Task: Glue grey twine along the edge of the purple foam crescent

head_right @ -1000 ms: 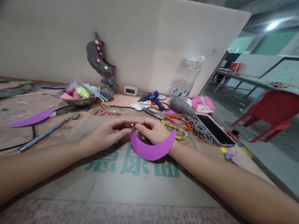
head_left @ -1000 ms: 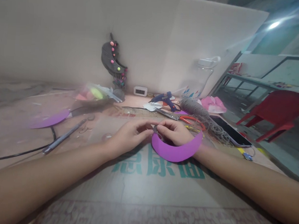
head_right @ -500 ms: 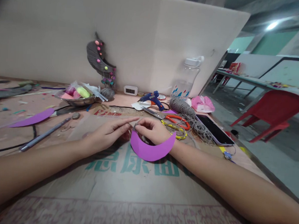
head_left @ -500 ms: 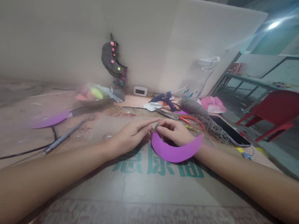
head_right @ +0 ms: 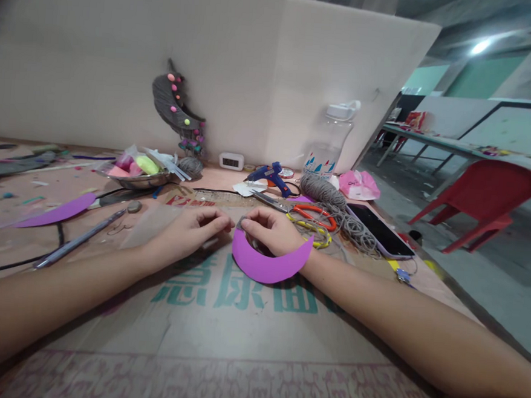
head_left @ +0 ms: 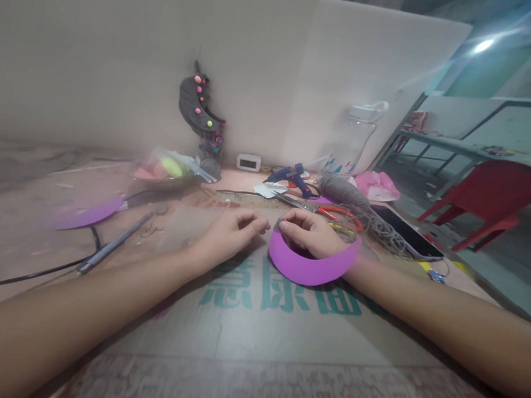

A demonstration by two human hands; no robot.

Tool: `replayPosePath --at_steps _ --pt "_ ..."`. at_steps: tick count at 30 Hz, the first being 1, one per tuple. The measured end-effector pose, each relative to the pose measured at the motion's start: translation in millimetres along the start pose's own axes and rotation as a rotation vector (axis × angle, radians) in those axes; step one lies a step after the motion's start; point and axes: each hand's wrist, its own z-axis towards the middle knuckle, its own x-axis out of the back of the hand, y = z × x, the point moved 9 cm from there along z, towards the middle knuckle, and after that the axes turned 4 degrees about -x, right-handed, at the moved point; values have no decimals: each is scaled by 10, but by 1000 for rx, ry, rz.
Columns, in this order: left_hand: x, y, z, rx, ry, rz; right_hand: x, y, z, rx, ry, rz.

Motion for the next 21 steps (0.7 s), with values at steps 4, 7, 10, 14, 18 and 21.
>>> replayPosePath --at_steps 4,7,10,14,18,21 --pt "-70 76 -11 -69 -65 21 -11 7 0 -4 -7 2" --pt "-88 62 -20 -64 -72 29 -34 4 -7 -17 -18 -20" --pt "-78 71 -27 -66 -58 52 -49 -16 -14 -15 -27 -41" --pt "-87 130 -33 -79 -77 88 -44 -23 -18 -21 -21 -59" --pt "-97 109 -32 -64 -90 90 -43 -33 -21 -6 -24 -38" --pt "-34 15 -14 -20 -20 59 -35 -28 -17 -4 -18 -33"
